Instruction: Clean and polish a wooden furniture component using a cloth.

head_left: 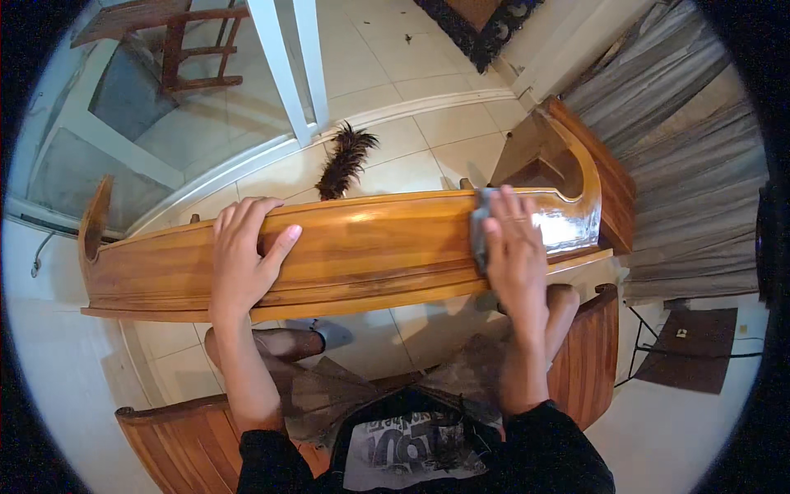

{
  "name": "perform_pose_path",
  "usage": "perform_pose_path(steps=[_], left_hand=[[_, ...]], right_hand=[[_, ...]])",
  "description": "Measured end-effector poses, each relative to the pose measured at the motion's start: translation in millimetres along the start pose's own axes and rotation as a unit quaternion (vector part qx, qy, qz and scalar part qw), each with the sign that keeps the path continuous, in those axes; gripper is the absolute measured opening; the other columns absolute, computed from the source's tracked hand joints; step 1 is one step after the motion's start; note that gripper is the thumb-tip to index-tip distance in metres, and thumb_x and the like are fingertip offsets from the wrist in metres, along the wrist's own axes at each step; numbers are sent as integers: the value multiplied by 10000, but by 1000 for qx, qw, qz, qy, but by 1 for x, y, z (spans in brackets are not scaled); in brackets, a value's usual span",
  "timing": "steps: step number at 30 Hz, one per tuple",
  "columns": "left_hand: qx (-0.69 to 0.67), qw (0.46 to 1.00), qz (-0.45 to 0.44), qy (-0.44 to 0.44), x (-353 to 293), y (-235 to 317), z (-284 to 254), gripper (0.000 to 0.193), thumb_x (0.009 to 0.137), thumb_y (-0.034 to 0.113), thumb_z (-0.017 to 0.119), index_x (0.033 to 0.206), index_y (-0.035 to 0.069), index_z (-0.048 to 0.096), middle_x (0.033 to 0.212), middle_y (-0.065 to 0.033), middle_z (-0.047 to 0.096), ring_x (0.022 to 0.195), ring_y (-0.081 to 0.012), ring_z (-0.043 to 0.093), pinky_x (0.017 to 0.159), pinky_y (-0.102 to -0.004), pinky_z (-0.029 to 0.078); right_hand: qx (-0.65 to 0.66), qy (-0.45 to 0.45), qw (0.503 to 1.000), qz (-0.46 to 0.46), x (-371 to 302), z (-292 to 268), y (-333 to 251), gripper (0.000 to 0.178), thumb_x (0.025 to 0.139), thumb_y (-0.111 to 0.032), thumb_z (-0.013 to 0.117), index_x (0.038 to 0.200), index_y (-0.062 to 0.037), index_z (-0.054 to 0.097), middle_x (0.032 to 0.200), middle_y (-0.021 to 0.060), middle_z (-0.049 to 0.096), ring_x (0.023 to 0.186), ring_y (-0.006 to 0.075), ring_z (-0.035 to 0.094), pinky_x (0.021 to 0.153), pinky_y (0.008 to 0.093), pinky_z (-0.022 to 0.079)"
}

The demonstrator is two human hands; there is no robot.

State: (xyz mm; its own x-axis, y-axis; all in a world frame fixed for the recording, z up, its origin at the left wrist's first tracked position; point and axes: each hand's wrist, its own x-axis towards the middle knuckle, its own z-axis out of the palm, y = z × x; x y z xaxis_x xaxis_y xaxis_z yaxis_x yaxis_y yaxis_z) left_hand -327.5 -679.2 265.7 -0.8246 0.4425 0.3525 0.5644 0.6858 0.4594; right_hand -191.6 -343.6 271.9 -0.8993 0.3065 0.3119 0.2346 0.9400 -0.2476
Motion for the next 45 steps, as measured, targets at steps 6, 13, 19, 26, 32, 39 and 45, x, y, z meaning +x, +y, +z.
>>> perform_pose_path(steps=[6,13,19,26,32,39,45], left_hand=[[-2,999,33,2,-4,-7,-2,387,924,319,722,1194,54,642,1096,-124,642,1050,-339,559,1012,-448,386],[-9,999,30,5,-6,-7,-2,398,927,319,717,1216,55,644,1124,-129,642,1069,-349,553,1019,-456,391],[10,1000,25,-1,-19,-34,-26,447,916,331,730,1259,59,641,1206,-149,635,1156,-350,550,1078,-451,370],[-72,996,38,41,-40,-77,-42,409,930,217,722,1276,12,646,1340,-147,621,1289,-334,546,1121,-410,397],[-107,991,27,77,-45,-65,-36,327,937,208,719,1176,-11,681,1318,-173,632,1260,-341,572,1102,-401,421],[-167,980,37,97,-96,-35,-58,298,976,192,691,1188,-18,671,1217,-161,674,1205,-303,622,1070,-386,457],[-464,880,-87,53,-137,35,-44,317,1011,189,671,1258,-6,634,1157,-97,680,1025,-125,640,915,-281,516]], right_hand=[[-10,65,995,73,1,22,-12,425,1077,-220,502,1442,-7,547,1547,228,462,1455,467,379,1220,489,305],[30,4,981,-191,9,52,-100,457,1033,-201,570,1449,-18,530,1533,210,480,1461,417,394,1197,486,343],[21,13,994,-107,-1,39,-87,434,1042,-194,534,1456,-68,541,1553,141,481,1455,402,406,1184,503,344],[10,112,990,81,0,51,-22,470,1030,-97,475,1497,-42,473,1529,216,480,1395,444,461,1182,479,364],[112,57,991,-35,-30,90,-143,440,1008,-65,440,1444,-40,490,1438,245,544,1258,451,573,991,510,528],[414,56,907,-48,-38,44,-182,310,1003,-46,510,1271,-44,664,1231,189,707,1131,314,694,947,425,551],[844,-50,514,147,-100,16,-173,348,1023,-106,463,1313,35,597,1220,154,701,1125,281,684,1005,376,528]])
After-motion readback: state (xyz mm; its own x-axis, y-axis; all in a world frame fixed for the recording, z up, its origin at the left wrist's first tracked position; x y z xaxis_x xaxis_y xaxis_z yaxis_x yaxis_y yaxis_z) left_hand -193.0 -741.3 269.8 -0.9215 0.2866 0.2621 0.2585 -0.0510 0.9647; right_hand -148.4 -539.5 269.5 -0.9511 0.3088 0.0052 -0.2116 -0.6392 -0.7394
